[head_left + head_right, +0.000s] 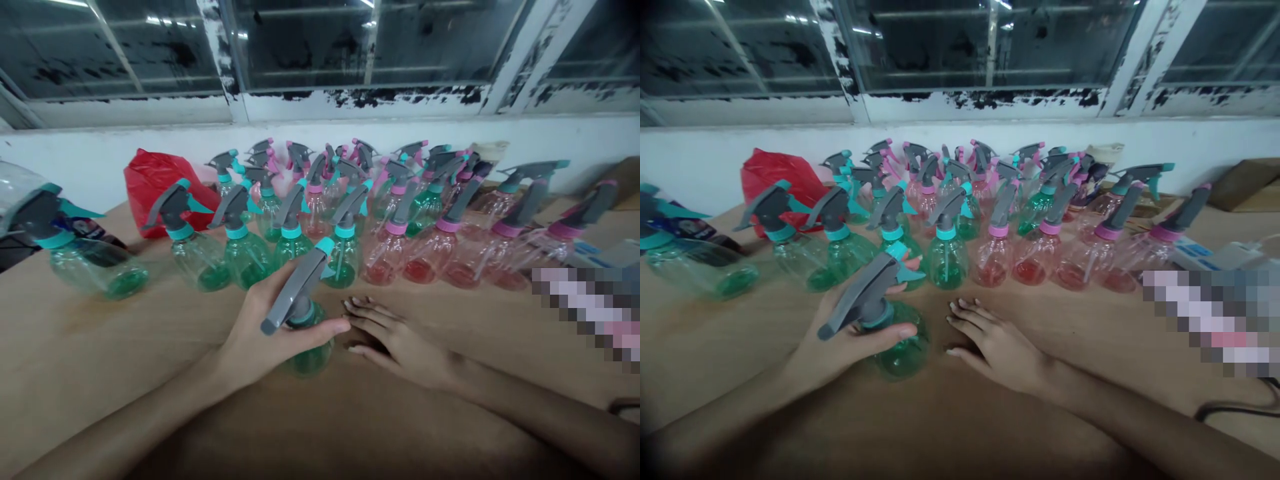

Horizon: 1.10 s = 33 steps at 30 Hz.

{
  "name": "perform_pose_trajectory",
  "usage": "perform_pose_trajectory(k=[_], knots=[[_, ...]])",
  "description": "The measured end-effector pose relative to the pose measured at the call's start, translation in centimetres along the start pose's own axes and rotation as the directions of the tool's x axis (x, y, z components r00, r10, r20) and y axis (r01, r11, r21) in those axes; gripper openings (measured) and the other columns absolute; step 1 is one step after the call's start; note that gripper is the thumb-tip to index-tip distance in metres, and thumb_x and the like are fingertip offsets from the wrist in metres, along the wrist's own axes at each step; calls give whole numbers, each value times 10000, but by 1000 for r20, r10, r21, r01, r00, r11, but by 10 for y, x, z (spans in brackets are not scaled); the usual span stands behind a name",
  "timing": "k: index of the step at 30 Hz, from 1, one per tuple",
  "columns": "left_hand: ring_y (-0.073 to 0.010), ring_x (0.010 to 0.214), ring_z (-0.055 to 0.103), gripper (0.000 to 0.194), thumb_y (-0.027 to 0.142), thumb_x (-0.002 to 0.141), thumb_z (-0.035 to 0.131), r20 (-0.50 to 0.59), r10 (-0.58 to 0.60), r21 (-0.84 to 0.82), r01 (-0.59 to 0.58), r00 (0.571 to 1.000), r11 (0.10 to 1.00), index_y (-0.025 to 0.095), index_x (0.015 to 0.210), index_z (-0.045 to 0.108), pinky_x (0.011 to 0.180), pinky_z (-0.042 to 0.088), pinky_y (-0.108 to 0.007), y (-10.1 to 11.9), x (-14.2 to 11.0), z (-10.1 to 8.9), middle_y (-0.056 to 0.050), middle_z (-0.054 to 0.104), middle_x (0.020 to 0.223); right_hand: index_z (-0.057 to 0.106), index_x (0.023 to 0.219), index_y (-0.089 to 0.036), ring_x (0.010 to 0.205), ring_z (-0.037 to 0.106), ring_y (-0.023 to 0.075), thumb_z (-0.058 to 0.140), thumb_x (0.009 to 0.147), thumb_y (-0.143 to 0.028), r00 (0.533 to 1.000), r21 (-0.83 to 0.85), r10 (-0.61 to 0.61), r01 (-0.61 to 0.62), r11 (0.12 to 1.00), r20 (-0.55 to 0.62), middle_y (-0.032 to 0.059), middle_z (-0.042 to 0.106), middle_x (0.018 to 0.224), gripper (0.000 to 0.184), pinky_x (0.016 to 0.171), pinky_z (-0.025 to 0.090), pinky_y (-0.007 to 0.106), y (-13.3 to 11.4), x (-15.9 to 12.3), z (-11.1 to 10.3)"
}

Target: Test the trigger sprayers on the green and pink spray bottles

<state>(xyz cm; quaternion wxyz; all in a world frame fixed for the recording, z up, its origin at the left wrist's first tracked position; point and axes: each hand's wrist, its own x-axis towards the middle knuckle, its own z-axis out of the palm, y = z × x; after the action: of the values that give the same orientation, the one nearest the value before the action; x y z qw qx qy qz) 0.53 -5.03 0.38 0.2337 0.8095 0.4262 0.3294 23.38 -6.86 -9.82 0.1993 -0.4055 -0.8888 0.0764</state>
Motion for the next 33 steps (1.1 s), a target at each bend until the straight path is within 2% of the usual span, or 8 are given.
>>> perform_pose_trajectory(k=[5,11,14,19,23,28,33], knots=[[-270,927,629,547,455,707,709,-20,25,104,-23,1000,994,264,1179,507,774,528,-389,-4,-9,0,-33,657,1016,458,1348,-170,1312,411,233,464,931,-412,998,-5,-38,38,999,40,94,506,1380,482,1078,374,449,5,2,-1],[-196,916,638,280,396,857,585,13,-59,-36,59,998,998,250,1094,558,797,510,-335,-6,-22,-2,-8,676,1021,459,1348,-194,1239,499,255,461,927,-429,990,-65,-30,39,997,140,108,538,1347,482,1013,440,449,2,14,-15],[-201,918,648,263,400,858,584,5,-63,-18,63,998,998,220,1051,583,796,505,-338,-10,-29,-10,-18,690,1006,524,1281,-201,1154,571,248,474,926,-404,989,-77,-16,27,997,144,98,601,1268,412,964,481,435,-8,27,-24],[-219,864,666,279,409,849,590,-26,-49,69,50,998,996,210,1043,610,695,524,-316,-24,-47,-43,-30,701,970,597,1182,-201,1012,644,255,459,933,-403,995,-131,-5,18,991,104,83,668,1138,349,861,532,440,-33,57,-35],[-243,883,660,271,418,820,616,-133,-86,76,96,987,992,248,1029,630,698,538,-322,-43,-69,-79,-18,694,966,607,1157,-213,907,671,225,446,939,-400,998,-99,-16,22,995,56,55,677,1102,328,776,554,390,-59,86,-37],[-296,1035,607,326,456,787,656,-299,-274,35,297,914,954,303,1072,612,842,507,-412,-80,-100,-118,-6,668,1097,627,1109,-227,726,663,147,506,914,-376,996,114,-23,33,993,-85,34,680,999,274,672,543,291,-94,132,-29],[-280,1023,599,261,439,788,657,-406,-231,58,277,884,959,276,989,624,894,465,-402,-103,-109,-145,7,674,1037,603,1156,-195,669,637,154,535,888,-378,984,123,9,14,992,-178,59,662,1038,332,709,539,332,-119,181,-8]])
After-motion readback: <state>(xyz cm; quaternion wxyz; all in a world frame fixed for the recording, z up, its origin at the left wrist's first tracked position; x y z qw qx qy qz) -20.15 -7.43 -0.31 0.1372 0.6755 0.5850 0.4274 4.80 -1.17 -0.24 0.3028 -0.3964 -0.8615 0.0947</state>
